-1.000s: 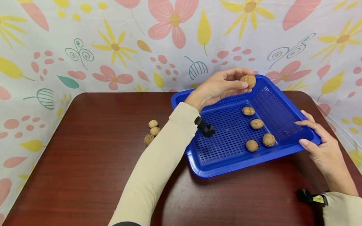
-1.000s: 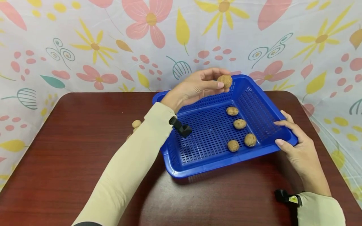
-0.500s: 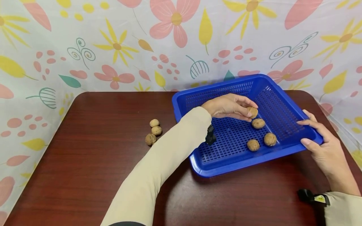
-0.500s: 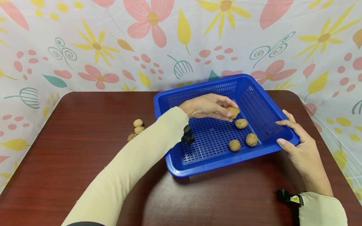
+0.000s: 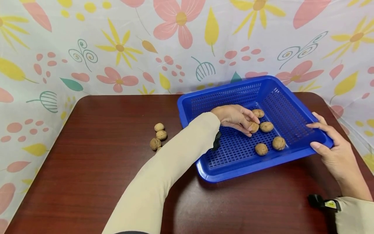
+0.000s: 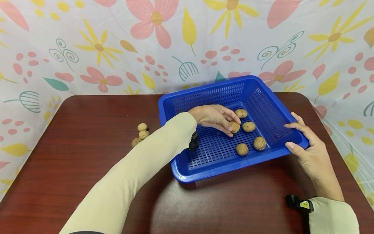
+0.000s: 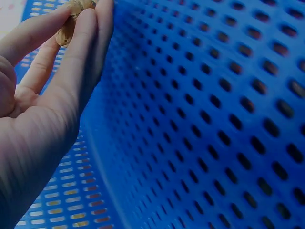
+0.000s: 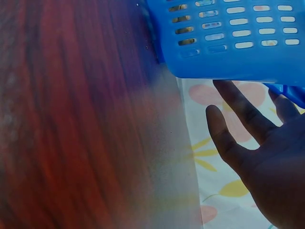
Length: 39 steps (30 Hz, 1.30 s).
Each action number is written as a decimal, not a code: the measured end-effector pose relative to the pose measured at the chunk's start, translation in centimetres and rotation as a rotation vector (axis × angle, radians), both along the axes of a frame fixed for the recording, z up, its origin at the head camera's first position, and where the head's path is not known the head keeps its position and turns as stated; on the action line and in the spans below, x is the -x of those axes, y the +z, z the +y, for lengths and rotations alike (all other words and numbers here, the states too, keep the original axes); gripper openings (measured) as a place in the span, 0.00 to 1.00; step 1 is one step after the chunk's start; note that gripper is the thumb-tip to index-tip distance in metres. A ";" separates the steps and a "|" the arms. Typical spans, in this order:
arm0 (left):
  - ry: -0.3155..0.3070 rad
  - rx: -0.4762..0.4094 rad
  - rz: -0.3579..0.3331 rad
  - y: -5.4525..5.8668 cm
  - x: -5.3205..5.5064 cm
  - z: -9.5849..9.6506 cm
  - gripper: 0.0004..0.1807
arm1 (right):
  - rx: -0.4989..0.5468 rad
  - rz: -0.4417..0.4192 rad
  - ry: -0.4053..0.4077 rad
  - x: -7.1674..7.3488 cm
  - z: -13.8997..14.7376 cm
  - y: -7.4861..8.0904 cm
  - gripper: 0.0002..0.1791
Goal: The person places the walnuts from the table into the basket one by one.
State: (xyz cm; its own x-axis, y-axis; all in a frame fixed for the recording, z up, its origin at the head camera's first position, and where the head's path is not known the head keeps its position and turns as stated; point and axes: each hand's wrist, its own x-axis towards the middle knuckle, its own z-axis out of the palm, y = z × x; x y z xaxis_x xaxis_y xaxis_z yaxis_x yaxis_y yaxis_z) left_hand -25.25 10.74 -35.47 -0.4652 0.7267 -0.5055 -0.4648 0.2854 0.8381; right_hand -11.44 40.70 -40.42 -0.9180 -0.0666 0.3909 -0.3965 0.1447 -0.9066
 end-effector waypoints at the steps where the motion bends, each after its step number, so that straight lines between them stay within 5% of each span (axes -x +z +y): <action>1: -0.005 0.008 0.009 -0.1 0.0 0.0 0.23 | -0.002 0.003 0.001 0.0 0.0 0.0 0.22; 14: -0.049 0.080 0.035 -0.8 -0.1 0.3 0.23 | -0.046 0.009 -0.020 0.2 0.0 0.3 0.22; 39: -0.060 0.159 0.098 0.7 -0.4 -0.2 0.24 | -0.041 0.007 -0.031 0.0 0.0 -0.1 0.21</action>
State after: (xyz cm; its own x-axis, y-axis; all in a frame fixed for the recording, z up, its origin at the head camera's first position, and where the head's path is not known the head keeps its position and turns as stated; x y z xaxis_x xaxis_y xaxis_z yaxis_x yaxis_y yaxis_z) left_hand -24.84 10.51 -34.74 -0.4757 0.6693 -0.5708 -0.3613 0.4429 0.8205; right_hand -11.48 40.75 -40.56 -0.9173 -0.0540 0.3946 -0.3972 0.1943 -0.8969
